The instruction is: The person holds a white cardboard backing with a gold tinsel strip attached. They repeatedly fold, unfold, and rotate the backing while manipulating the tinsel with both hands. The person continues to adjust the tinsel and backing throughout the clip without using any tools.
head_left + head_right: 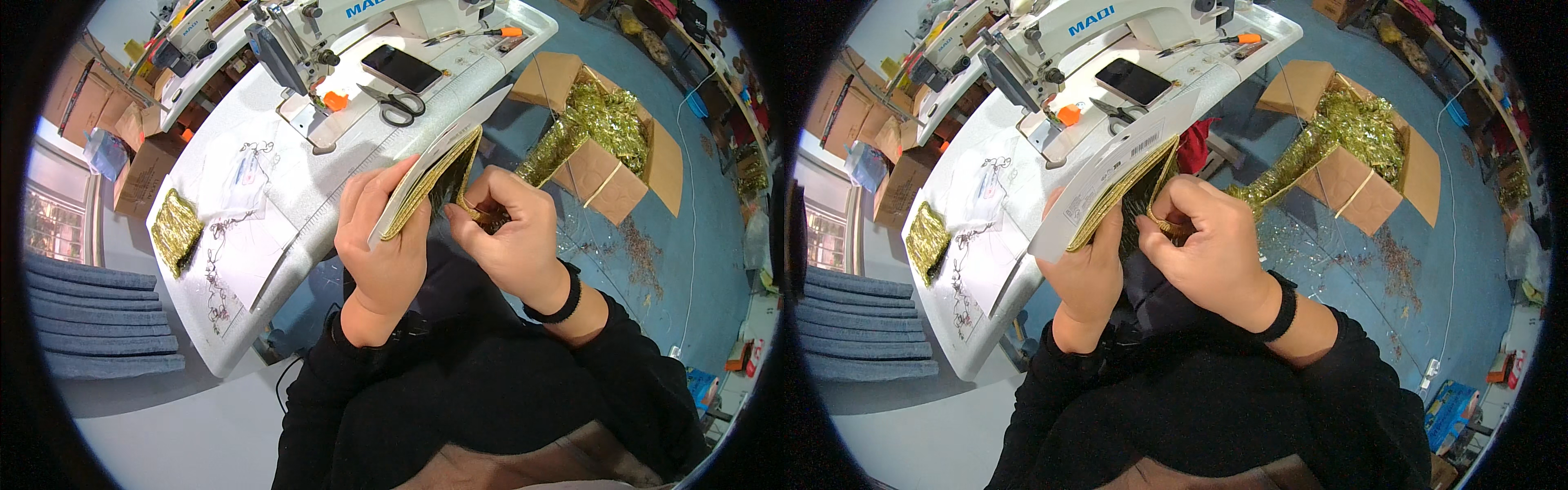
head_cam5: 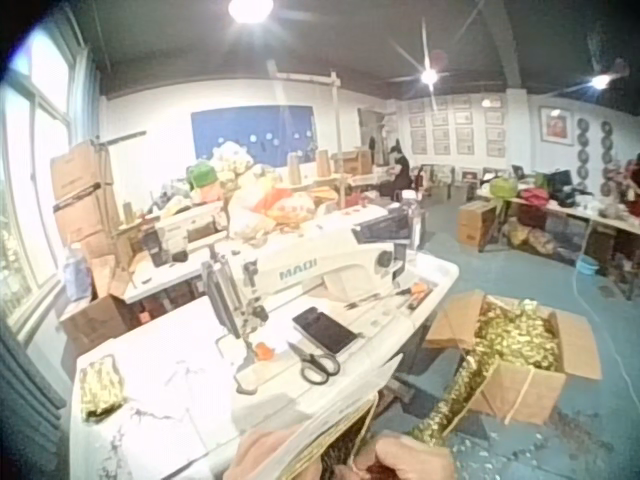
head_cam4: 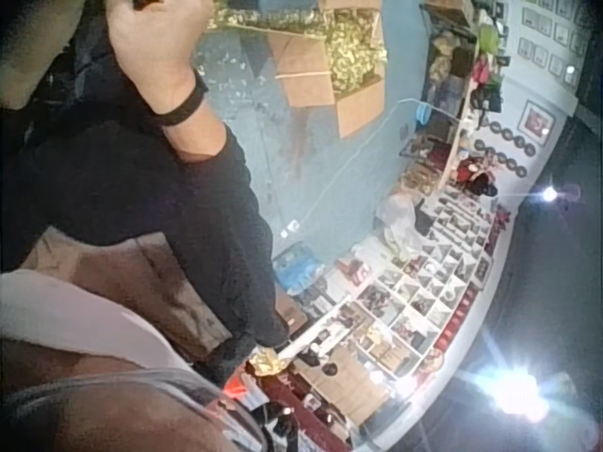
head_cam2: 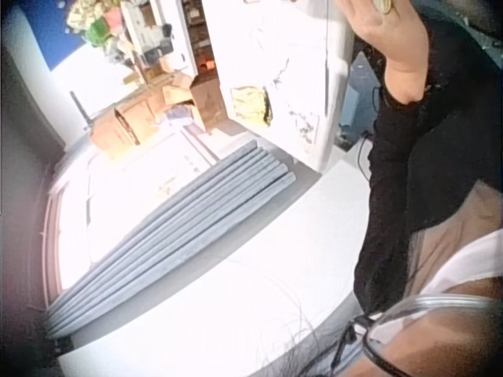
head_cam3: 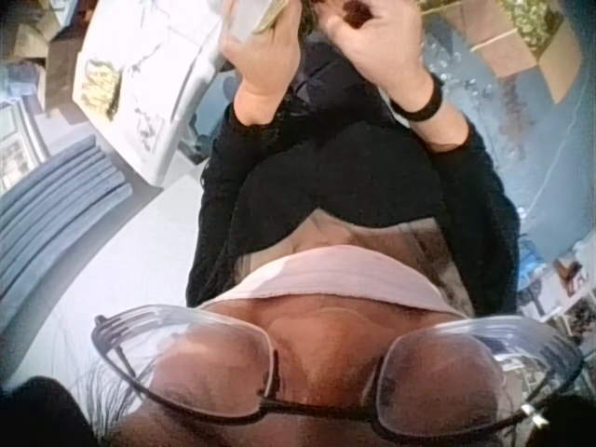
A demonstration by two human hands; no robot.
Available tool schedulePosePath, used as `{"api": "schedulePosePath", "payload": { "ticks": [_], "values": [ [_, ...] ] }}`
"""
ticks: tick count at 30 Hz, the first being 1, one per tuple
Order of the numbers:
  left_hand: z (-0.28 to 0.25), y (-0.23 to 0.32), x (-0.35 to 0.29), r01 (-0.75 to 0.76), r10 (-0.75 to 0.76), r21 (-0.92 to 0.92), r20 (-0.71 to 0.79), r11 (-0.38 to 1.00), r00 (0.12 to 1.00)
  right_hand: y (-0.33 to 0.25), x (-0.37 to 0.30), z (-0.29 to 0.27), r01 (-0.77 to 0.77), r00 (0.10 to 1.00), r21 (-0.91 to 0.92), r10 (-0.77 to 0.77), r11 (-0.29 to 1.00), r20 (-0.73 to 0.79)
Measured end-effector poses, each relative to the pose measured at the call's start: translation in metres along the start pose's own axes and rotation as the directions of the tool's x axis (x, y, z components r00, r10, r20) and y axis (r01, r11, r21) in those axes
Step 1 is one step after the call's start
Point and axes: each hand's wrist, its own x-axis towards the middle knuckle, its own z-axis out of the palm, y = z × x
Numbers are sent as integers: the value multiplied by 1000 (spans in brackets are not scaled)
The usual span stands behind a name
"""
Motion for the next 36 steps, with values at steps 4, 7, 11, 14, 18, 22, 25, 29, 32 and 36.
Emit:
{"api": "schedulePosePath", "payload": {
  "ticks": [4, 7, 11, 14, 18, 22, 25, 29, 32, 36],
  "values": [
    [-1, 0, 1, 12, -12, 20, 2, 1000, 1000, 1, 0, 2, 35, 999, -11, -35, 999, -11],
    [-2, -1, 1, 16, -16, 17, 1, 1000, 1000, -2, -1, 1, 41, 999, 2, -41, 999, 10],
    [-1, -2, 1, -5, 5, 6, -18, 1000, 1000, -5, -2, -6, -67, 996, 172, 57, 983, 65],
    [-1, -1, 0, 16, -16, -18, -17, 1000, 1000, -3, -2, -6, -67, 997, 223, 58, 972, 49],
    [-2, 1, -1, 29, -29, 1, -9, 1000, 1000, 0, -4, -4, -105, 993, 152, 96, 983, 69],
    [-2, 0, 0, -11, 12, 31, -14, 999, 1000, 4, -3, 2, -121, 993, 242, 120, 963, 19],
    [-2, -1, 2, -48, 49, 37, -22, 998, 999, 5, -4, 2, -181, 984, 223, 175, 958, 46],
    [-2, -2, 1, -61, 61, 50, -16, 997, 998, 4, -5, 1, -119, 993, 130, 114, 984, 42],
    [-1, -3, -1, -71, 71, 76, -2, 995, 997, 3, -5, 4, -69, 997, 57, 68, 996, 24],
    [3, -4, 0, -120, 116, 127, 37, 985, 993, 3, -3, 8, 84, 996, -40, -84, 996, 11]
  ]
}}
